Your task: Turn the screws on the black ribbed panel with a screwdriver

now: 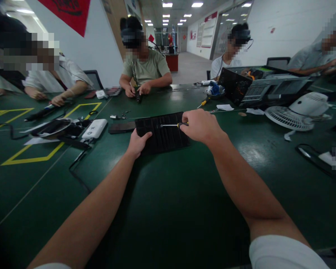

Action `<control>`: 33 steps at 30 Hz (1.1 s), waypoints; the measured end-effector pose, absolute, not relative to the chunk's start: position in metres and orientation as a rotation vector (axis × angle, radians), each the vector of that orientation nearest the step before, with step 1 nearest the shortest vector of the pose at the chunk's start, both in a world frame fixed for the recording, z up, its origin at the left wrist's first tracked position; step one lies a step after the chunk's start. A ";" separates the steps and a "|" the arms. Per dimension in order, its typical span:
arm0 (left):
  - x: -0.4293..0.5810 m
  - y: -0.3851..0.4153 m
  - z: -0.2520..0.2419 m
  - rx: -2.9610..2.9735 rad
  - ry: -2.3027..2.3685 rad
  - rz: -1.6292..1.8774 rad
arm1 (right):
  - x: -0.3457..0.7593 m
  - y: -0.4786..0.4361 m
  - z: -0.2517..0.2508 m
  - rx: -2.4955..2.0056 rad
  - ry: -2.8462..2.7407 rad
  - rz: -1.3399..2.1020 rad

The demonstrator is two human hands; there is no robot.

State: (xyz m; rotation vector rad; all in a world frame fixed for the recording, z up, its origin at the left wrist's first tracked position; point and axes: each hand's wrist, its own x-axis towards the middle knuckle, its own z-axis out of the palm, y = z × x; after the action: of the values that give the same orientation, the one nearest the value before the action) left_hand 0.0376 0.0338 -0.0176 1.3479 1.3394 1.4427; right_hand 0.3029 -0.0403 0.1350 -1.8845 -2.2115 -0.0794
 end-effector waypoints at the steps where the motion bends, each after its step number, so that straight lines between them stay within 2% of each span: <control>1: 0.038 0.034 -0.018 1.346 1.336 1.447 | 0.303 -0.041 0.135 -1.895 -2.208 -0.073; 33: 0.039 0.032 -0.015 1.336 1.338 1.433 | 0.307 -0.037 0.131 -1.877 -2.260 -0.014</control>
State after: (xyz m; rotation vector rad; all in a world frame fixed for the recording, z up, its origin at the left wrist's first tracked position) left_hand 0.0389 0.0320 -0.0146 1.3359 1.3377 1.4335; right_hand 0.3071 -0.0367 0.1313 -1.8767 -2.2600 -0.0140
